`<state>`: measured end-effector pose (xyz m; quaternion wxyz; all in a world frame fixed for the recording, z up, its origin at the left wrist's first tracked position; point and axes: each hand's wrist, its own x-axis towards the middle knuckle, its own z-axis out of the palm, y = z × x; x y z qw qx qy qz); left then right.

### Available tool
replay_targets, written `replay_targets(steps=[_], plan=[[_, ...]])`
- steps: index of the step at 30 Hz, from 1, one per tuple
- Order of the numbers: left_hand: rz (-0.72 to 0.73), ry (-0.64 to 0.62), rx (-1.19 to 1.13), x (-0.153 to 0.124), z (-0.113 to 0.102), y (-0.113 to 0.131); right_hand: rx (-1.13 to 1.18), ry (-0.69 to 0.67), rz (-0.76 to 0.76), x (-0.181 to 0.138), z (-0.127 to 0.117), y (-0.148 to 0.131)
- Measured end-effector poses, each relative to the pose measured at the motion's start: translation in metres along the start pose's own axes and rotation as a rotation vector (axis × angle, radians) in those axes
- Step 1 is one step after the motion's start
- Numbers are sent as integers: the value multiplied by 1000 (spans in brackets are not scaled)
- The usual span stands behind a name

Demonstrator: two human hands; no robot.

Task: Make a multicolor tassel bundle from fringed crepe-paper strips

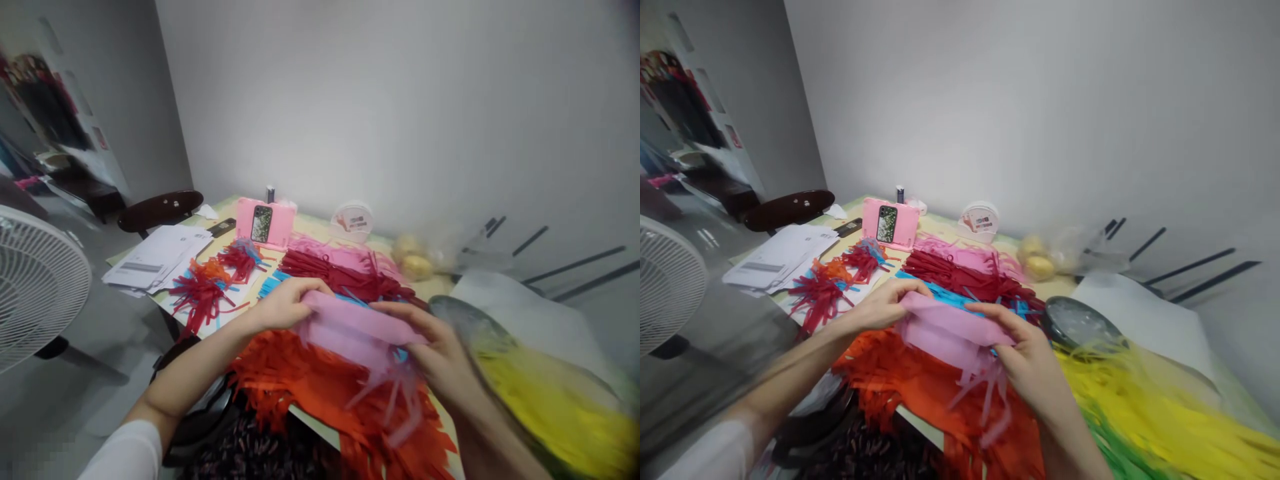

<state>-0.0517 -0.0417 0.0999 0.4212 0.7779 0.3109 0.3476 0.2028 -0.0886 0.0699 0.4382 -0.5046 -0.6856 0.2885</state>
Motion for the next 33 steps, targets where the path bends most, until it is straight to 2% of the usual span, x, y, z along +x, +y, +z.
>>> replay_targets(steps=[4,9,13,15,17,20,23,26,29,33], plan=[[2,-37,-245,-1,-2,-1,156,-1,66,-7,-1,11],[-64,-69,-292,-4,-4,-4,124,33,39,-10,-2,1],[-26,-23,-252,-5,-8,-4,-121,92,-61,-8,-6,11],[-8,13,-195,-7,-11,-2,-283,160,-98,-8,-14,20],[-14,49,-121,-8,-14,-1,-382,156,-129,-11,-26,24],[-28,62,-46,-9,-15,0,-452,131,-216,-17,-35,10],[-4,22,-66,-10,-12,0,-449,126,-359,-20,-20,-18],[-2,-28,-91,-12,-9,0,-392,20,-511,-16,10,-32],[-24,-43,-111,-17,-9,-1,-354,-15,-443,-11,27,-26],[-40,-33,-171,-23,-12,-5,-295,35,-321,-8,23,-16]])
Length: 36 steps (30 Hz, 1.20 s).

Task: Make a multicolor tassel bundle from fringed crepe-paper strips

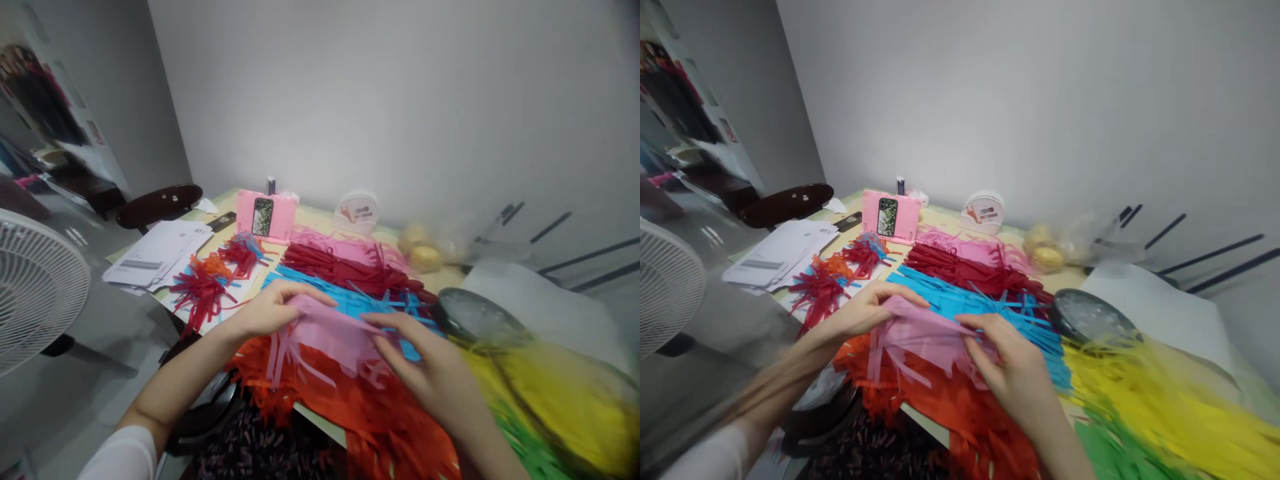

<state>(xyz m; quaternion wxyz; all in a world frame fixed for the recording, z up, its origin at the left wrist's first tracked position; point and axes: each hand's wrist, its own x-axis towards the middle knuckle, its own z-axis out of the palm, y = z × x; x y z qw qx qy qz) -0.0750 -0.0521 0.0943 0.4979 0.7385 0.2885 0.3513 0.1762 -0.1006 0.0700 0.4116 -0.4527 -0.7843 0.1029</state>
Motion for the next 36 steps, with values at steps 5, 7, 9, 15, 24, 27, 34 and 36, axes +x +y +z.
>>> replay_targets(steps=[5,7,9,15,24,27,34,36], plan=[[-73,-85,54,0,-2,0,140,62,152,0,-9,-2],[-67,-95,73,0,-1,1,151,32,246,0,-8,-3],[-88,-36,61,1,2,0,170,9,301,-1,-7,-3],[-207,57,-186,2,16,-13,276,-120,360,-1,-6,-5],[-258,60,-85,0,18,-15,350,-55,485,-10,-7,0],[-230,61,-86,-1,18,-13,365,16,491,-15,-5,4],[-115,-11,-183,-4,11,-9,467,131,364,-30,-7,8],[-86,-56,-207,-4,9,-11,541,135,333,-31,-9,6]])
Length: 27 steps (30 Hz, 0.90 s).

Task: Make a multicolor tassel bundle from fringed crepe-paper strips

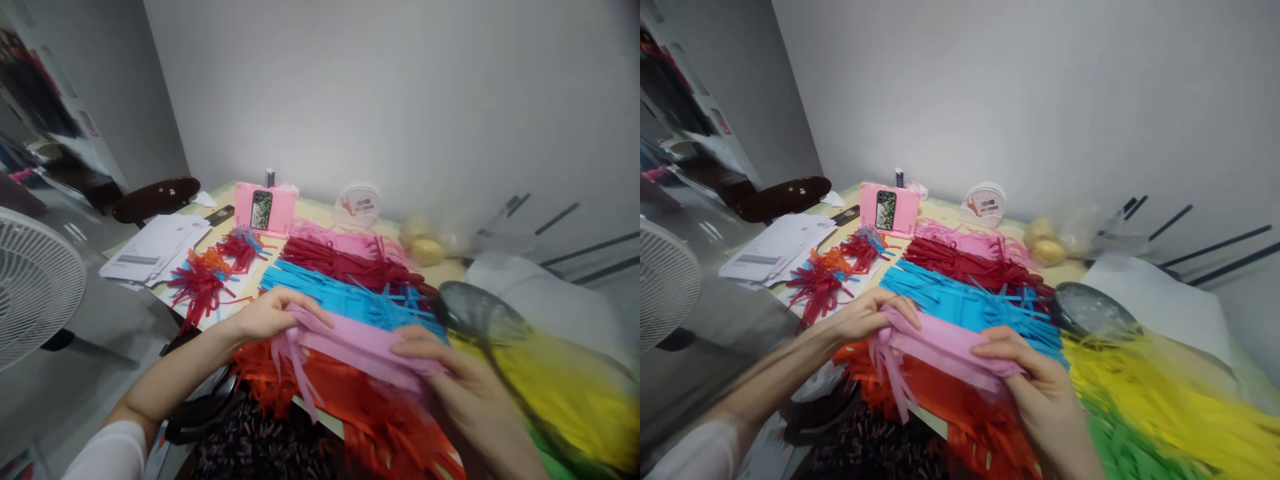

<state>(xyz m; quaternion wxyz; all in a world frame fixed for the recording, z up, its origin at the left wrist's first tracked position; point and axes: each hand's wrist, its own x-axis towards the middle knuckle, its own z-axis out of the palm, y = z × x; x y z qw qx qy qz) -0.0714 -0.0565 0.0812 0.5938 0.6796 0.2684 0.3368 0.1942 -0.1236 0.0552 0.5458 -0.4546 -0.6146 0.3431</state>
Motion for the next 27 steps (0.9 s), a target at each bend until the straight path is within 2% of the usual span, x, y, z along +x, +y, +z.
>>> replay_targets(steps=[3,6,9,12,14,18,22,25,27], plan=[[66,-81,0,1,-5,-2,92,-34,28,0,-1,-1],[90,-163,67,1,-10,2,95,-62,-11,2,-3,2],[112,-248,169,0,-21,13,-1,-83,-93,6,-6,3],[147,-453,251,1,-32,28,-137,-110,-183,10,-8,-7],[125,-538,244,5,-35,35,-218,-120,-260,13,-6,-17],[-44,-408,286,20,-22,33,-306,-184,-381,18,3,-35],[-234,-436,412,30,-11,23,-319,-262,-436,20,-6,-29],[-206,-401,504,30,-15,25,-515,-359,-416,24,-35,-15],[-140,-326,705,27,-17,29,-770,-306,-425,26,-52,-14]])
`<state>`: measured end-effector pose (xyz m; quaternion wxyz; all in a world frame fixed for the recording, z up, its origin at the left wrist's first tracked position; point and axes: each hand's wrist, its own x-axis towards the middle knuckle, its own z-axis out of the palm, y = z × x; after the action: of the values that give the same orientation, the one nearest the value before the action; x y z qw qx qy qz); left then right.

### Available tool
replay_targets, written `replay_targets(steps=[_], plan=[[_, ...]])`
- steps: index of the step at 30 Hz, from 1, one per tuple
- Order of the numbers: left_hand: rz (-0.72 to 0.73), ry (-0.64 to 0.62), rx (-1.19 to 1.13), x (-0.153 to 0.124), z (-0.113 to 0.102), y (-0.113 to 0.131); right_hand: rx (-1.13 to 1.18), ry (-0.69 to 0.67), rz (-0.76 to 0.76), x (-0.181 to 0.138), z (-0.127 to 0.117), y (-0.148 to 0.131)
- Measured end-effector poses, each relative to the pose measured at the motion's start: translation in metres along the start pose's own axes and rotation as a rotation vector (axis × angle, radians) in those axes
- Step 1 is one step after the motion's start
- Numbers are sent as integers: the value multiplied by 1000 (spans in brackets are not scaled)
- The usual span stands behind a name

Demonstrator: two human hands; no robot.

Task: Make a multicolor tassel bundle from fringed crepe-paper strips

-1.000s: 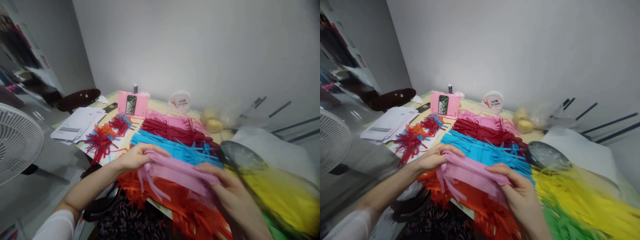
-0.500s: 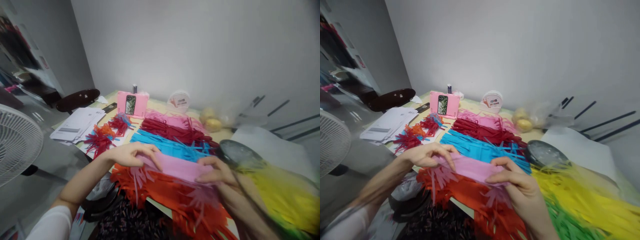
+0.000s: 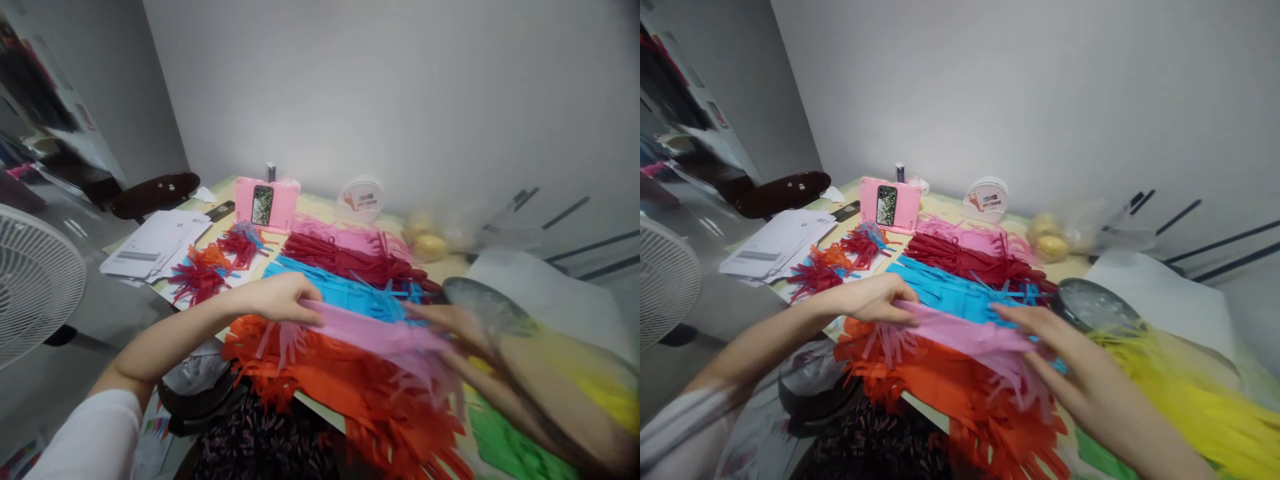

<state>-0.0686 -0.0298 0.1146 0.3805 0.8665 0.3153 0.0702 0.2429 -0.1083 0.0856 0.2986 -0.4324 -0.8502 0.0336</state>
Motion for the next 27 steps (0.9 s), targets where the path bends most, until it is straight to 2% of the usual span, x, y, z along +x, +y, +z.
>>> replay_targets(steps=[3,5,6,7,9,11,14,19,22,24,27], plan=[[-40,141,349,-5,2,7,-330,205,83,3,-7,-11],[-42,168,497,-6,7,14,-274,266,77,13,3,-32],[-28,164,531,-7,10,17,-161,154,42,20,11,-42],[-9,157,539,-7,12,20,-54,145,20,26,20,-49],[31,134,492,-9,14,23,141,-12,81,37,36,-55],[53,119,405,-12,12,23,287,-168,236,43,45,-51],[29,108,239,-14,8,17,429,-273,422,42,43,-43],[-25,194,-136,-11,10,5,531,-145,548,32,35,-45],[-43,284,-205,-9,15,1,492,-58,564,26,39,-45],[-43,281,-208,-7,16,0,451,-11,546,22,41,-44],[-49,210,-218,-6,16,0,406,8,544,21,41,-42]])
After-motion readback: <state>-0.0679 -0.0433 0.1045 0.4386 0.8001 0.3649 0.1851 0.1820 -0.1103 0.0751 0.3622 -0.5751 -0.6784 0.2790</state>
